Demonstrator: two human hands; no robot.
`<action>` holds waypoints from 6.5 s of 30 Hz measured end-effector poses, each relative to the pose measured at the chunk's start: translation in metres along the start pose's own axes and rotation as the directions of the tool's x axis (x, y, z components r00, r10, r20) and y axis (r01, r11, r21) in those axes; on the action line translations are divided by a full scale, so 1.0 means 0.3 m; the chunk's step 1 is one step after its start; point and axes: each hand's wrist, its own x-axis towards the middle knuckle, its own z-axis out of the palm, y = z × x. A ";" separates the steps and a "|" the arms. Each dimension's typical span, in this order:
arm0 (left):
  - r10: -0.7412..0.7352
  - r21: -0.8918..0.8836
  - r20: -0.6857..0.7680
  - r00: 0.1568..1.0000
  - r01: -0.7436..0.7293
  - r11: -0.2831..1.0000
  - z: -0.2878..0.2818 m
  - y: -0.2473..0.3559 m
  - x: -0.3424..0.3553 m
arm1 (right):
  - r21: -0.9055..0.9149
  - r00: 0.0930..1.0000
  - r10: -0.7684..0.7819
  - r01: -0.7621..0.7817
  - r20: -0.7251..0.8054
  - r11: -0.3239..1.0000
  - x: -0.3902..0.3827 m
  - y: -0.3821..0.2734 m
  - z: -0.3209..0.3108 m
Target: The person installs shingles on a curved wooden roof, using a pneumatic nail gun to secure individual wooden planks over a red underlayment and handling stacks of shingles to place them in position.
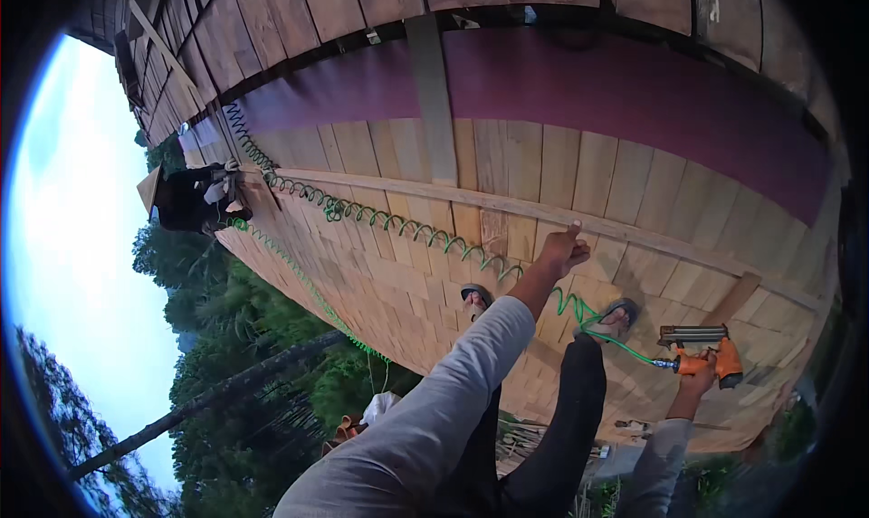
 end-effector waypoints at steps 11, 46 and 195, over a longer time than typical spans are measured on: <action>0.176 -0.121 -0.255 0.951 -0.212 0.970 -1.457 -0.034 -0.943 | -0.139 0.978 -0.193 0.203 0.082 0.969 -1.085 -0.110 0.135; 0.378 -0.463 -0.369 0.849 -0.520 0.717 -1.197 0.417 -1.558 | -0.497 0.555 0.298 0.250 0.777 0.831 -1.289 -0.451 0.277; 0.678 -0.031 -0.144 0.721 -0.688 0.725 -2.035 3.012 -2.200 | -0.766 0.682 0.457 0.643 0.571 -0.001 -2.984 0.134 1.276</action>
